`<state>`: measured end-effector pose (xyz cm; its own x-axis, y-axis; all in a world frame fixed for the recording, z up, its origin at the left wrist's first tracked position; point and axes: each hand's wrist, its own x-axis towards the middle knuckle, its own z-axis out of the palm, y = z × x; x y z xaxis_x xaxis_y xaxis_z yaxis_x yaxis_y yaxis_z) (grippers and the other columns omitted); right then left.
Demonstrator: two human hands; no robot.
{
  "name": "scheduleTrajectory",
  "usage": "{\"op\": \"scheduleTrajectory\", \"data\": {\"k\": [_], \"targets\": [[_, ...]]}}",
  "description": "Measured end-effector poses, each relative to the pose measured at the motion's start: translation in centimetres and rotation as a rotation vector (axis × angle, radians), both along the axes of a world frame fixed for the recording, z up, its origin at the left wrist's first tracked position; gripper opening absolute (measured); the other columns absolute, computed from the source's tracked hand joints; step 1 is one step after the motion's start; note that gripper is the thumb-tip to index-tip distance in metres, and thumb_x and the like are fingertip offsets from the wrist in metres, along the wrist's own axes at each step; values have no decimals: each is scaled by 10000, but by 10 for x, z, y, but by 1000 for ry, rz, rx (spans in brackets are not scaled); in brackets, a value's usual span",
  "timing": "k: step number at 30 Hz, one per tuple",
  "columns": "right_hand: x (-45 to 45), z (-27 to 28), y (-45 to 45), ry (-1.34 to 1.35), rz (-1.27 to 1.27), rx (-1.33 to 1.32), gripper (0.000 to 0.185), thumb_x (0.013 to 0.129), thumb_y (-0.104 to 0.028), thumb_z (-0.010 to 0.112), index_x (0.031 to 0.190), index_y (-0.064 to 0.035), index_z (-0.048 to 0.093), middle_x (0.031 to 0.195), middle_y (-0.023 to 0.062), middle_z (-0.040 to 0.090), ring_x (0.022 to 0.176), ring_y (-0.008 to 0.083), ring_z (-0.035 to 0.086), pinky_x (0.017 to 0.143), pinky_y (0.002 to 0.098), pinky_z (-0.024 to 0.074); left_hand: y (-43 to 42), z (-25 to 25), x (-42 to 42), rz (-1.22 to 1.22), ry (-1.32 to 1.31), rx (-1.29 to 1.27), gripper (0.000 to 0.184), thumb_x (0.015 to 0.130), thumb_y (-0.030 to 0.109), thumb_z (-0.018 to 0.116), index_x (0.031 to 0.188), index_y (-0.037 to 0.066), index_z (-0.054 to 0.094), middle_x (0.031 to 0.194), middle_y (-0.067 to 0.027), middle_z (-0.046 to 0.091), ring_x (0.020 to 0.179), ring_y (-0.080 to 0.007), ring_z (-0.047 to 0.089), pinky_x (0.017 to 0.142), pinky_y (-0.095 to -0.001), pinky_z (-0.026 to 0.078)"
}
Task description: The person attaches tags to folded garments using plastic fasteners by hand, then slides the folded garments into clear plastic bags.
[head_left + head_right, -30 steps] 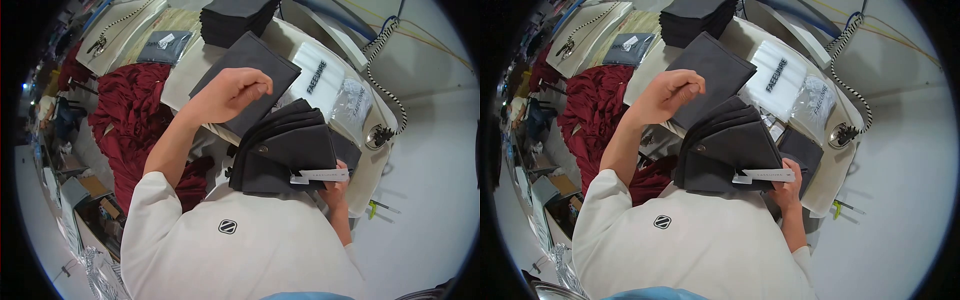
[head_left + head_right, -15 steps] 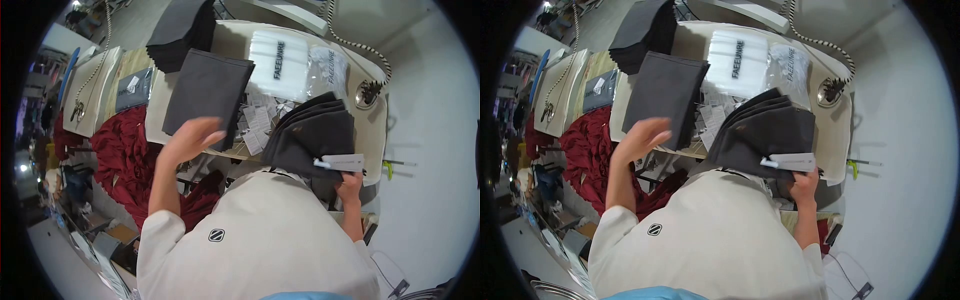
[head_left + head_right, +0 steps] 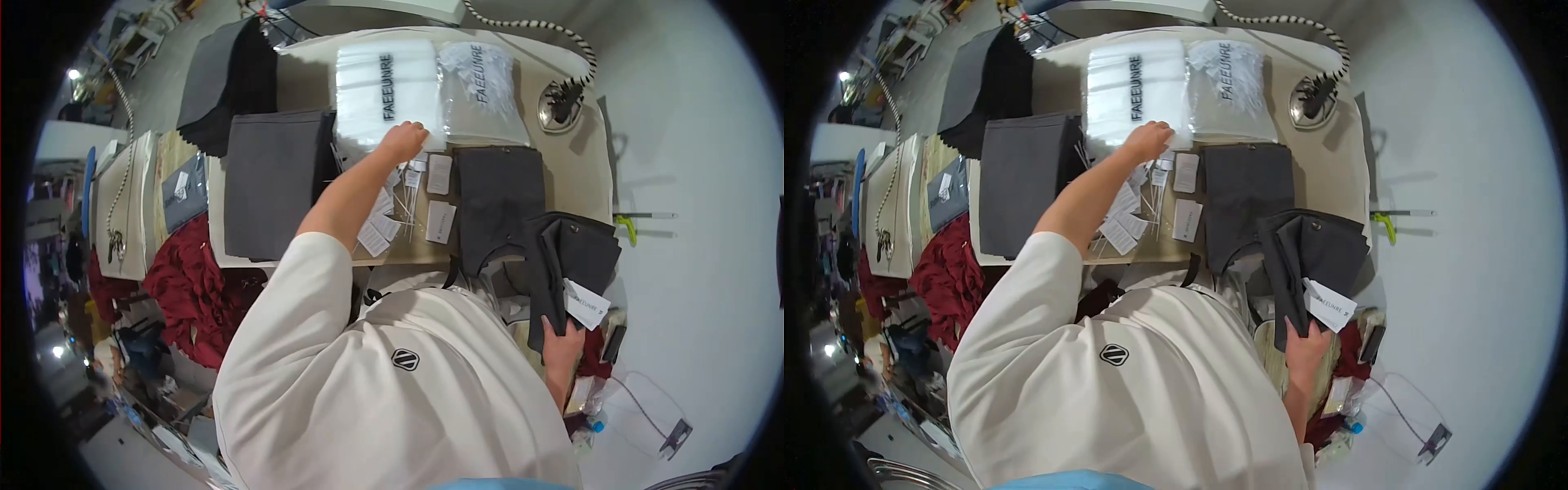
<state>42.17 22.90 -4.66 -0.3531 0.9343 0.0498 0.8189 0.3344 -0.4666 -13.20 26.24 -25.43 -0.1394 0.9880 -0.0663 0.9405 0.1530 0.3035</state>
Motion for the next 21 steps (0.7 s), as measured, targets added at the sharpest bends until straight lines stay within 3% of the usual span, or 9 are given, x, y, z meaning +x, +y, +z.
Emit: {"op": "scheduleTrajectory", "data": {"k": [3,8,21], "targets": [[14,-3,-7,-58,-183,-146,374,781,-187,853,1044,49,730,1107,268,670,1039,438,624,907,484,490,5,-8,-3,-92,39,-80,247,827,143,645,1054,57,686,1119,-184,693,1037,-387,668,927,-478,544],[-4,-4,3,20,-252,-241,400,782,-203,861,1051,59,725,1098,264,673,1012,413,638,883,465,500,2,5,-11,-154,58,-255,209,828,124,623,1006,37,689,1059,-202,709,1016,-398,679,901,-478,550],[-58,11,17,158,50,-90,395,779,-217,877,1037,46,736,1032,210,700,960,345,655,873,432,511,-1,-15,-28,44,19,-176,149,871,82,573,917,14,697,953,-230,724,943,-411,700,835,-494,564]]}}
